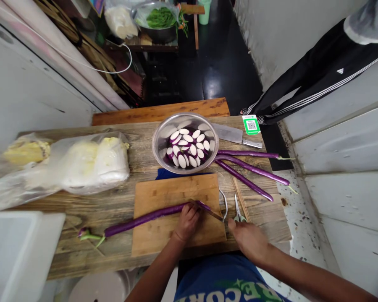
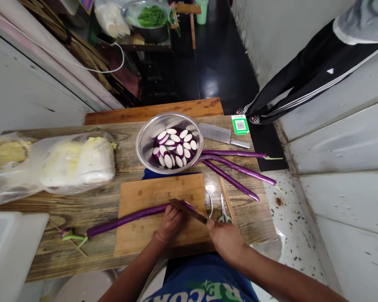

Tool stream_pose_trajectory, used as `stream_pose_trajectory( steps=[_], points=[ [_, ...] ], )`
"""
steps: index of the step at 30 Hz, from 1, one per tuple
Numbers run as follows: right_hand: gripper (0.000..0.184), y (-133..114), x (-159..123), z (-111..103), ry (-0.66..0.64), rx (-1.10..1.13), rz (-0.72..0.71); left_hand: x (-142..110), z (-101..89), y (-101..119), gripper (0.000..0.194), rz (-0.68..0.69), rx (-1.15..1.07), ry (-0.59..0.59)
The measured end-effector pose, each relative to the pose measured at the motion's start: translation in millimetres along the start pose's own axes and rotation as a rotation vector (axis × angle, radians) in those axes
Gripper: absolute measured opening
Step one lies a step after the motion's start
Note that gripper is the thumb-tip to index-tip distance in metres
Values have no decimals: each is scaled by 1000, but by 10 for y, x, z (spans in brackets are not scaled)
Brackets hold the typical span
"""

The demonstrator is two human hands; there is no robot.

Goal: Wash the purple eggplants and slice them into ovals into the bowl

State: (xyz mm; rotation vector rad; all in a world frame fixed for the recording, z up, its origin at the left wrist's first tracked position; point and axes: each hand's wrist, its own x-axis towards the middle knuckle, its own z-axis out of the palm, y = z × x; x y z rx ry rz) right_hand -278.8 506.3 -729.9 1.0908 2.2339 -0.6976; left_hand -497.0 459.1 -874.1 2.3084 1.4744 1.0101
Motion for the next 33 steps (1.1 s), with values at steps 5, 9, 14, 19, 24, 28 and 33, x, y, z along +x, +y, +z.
stream_pose_trajectory(
  steps=[5, 9, 14, 19, 24, 28, 33],
  points=[
    [16, 7, 170, 69, -15, 15, 31, 3, -163, -9, 30, -17, 36, -39],
    [15, 99, 191, 125, 34, 69, 36, -127, -274, -129, 34, -108, 139, -5],
    [13, 102, 134, 8, 48, 36, 4, -182, -289, -191, 31, -84, 87, -10],
    [24, 4, -6, -119, 51, -9, -66, -171, -271, -168, 27, -65, 78, -24],
    [23, -32, -74, -73, 136, -31, -128, -225, -231, -190, 21, -65, 92, -19],
    [19, -30, -58, -39, 158, -65, -139, -237, -227, -202, 22, -82, 61, -45],
    [19, -8, -31, -8, 179, -85, -135, -207, -247, -192, 20, -67, 62, -28]
  ],
)
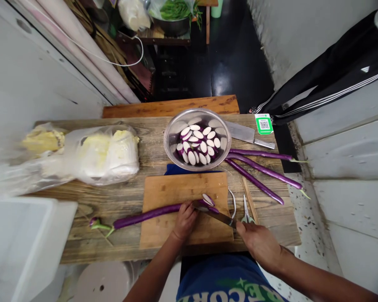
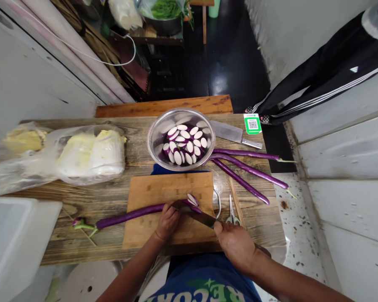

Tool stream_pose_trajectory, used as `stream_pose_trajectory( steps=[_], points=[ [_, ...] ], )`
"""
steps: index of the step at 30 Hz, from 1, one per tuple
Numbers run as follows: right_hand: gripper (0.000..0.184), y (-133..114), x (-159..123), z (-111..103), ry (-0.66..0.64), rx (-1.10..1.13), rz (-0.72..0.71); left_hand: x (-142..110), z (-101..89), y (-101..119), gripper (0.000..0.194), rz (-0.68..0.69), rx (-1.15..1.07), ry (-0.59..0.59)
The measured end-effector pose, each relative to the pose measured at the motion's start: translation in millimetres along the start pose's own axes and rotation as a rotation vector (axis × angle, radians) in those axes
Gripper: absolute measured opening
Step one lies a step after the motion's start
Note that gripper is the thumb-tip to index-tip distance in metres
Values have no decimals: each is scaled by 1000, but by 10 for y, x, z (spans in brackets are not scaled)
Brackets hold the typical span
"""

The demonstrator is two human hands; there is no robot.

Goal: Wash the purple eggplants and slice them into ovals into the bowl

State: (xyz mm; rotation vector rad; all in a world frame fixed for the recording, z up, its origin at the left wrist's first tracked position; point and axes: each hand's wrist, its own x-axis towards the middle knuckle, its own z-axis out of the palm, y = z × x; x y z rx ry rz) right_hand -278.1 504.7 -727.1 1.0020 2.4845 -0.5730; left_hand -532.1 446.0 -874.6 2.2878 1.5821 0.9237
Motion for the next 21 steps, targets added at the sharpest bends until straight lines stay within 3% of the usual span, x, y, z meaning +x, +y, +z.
stream_pose_trajectory(
  steps=[5, 13, 17, 21],
  points=[
    [19, 7, 40, -4, -48, -4, -8, 51, -26, 9, 19, 6, -2, 0],
    [18, -13, 380, 69, -155, 39, 82, 79, -62, 34, 28, -11, -17, -20],
    [17, 32, 284, -42, -164, 55, 91, 40, -52, 50, 28, -57, 72, -8],
    [25, 7, 163, -180, -175, 48, 4, -27, 9, 15, 26, -45, 40, 19]
  ],
)
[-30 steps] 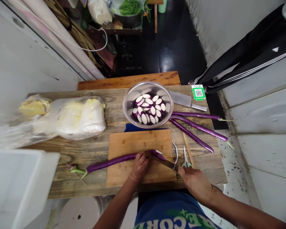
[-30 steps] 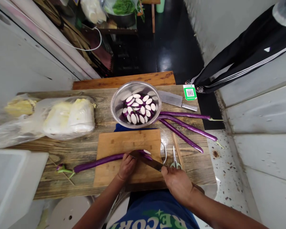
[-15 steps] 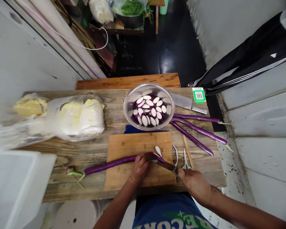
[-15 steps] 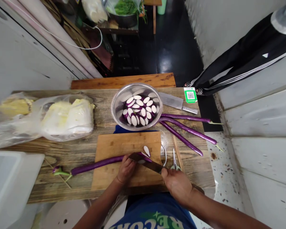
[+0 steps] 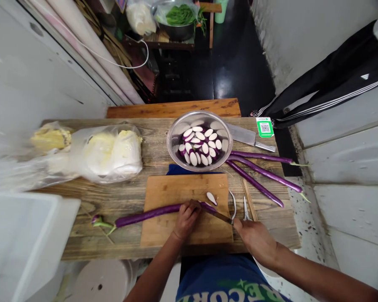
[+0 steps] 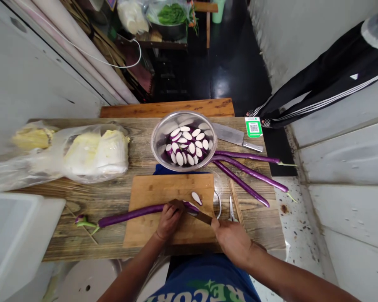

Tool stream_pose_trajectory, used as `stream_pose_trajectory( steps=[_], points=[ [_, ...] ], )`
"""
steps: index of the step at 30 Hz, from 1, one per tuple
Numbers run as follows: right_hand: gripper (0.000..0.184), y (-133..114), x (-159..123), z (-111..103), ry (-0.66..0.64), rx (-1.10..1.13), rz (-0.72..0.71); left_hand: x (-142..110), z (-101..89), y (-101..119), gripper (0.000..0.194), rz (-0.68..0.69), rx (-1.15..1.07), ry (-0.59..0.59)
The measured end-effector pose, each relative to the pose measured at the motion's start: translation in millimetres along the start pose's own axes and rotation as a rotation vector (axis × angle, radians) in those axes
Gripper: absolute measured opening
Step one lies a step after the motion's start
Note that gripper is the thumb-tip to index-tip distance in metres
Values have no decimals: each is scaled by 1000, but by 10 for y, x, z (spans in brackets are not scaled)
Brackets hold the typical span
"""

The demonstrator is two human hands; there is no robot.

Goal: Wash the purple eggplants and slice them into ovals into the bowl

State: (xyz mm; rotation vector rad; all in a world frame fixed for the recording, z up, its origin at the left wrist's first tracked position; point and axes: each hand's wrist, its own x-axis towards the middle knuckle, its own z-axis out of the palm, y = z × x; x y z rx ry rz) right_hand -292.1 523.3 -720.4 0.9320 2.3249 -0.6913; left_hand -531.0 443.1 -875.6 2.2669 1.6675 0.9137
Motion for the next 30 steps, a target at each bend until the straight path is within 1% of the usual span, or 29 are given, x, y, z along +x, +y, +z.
stream_pose_trajectory(
  steps=[4, 10, 12, 14, 17, 20, 22, 26, 30],
  points=[
    [27, -14, -10, -4, 50, -7, -47, -51, 39, -39, 24, 8, -40, 55],
    [32, -8, 73, -75, -47, -34, -43, -22, 8, -24, 24, 23, -61, 43],
    [30, -39, 151, -86, -52, -47, -14, 4, -8, -12, 25, 24, -61, 35],
    [25, -72, 246, -53, -41, -68, 15, 24, -37, -6, 27, 25, -64, 29],
    [19, -79, 352, 64, -11, -65, 37, 21, -111, -19, 31, 33, -61, -3],
    [17, -40, 353, 172, 22, -21, 58, -17, -183, -49, 34, -2, -3, 23],
    [17, -23, 311, 188, 28, -6, 58, -45, -199, -70, 35, -19, 4, 52],
    [20, -38, 220, 79, 37, -44, 61, -74, -171, -93, 35, -13, -32, 53],
    [23, -38, 175, -28, 30, -69, 68, -72, -145, -88, 35, -31, -19, 48]
  ],
)
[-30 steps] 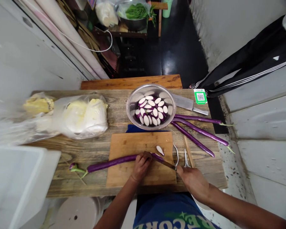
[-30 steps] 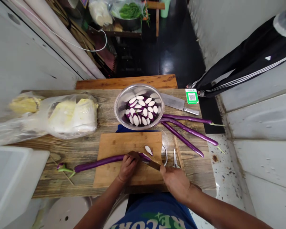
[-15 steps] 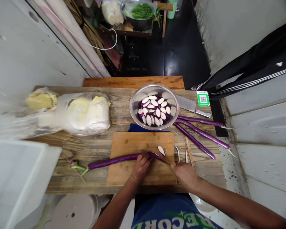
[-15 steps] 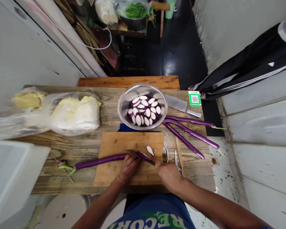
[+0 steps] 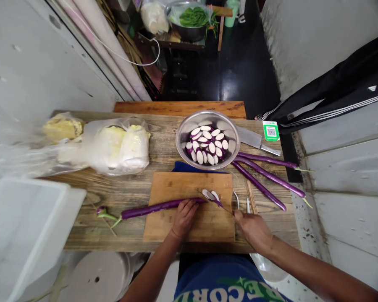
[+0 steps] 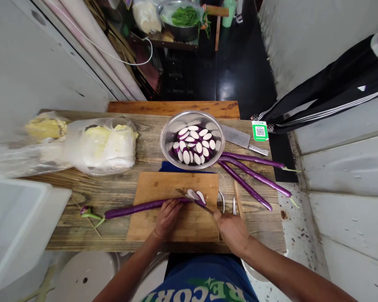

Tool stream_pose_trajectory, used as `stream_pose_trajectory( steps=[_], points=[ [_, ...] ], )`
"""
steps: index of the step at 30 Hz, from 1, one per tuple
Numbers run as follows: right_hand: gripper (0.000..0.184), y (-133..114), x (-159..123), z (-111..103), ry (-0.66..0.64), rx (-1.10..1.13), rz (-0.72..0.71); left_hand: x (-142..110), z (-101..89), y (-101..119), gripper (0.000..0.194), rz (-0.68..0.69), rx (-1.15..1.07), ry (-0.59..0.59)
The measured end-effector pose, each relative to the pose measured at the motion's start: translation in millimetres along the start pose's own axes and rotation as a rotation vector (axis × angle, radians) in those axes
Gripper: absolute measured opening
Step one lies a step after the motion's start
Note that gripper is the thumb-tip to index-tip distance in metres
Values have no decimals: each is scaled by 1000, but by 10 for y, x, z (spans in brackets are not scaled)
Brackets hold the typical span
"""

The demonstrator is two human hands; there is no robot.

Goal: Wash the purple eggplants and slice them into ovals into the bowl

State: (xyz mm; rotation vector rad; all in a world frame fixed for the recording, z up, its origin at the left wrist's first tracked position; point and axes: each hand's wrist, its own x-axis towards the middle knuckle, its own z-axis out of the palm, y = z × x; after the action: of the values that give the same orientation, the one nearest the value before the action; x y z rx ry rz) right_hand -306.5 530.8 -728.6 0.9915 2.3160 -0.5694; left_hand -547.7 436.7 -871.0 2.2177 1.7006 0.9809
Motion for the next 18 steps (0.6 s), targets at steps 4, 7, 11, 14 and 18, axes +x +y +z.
stream_pose_trajectory(
  steps=[4, 7, 11, 14, 18],
  points=[
    [20, 19, -61, 3, -3, 3, -40, 7, 3, 4, 37, 0, 10, -19],
    [21, 4, -122, -8, -11, -1, -55, 8, 3, 2, 35, 13, 14, -19],
    [23, -40, -150, -76, -33, -9, -111, 13, 2, 5, 26, 29, 26, 25],
    [20, -63, -130, -109, -28, -14, -113, 26, -6, 15, 20, 35, 6, 35],
    [20, -69, -124, -116, -2, -9, -93, 32, -5, 20, 19, 25, -19, 47]
  ],
)
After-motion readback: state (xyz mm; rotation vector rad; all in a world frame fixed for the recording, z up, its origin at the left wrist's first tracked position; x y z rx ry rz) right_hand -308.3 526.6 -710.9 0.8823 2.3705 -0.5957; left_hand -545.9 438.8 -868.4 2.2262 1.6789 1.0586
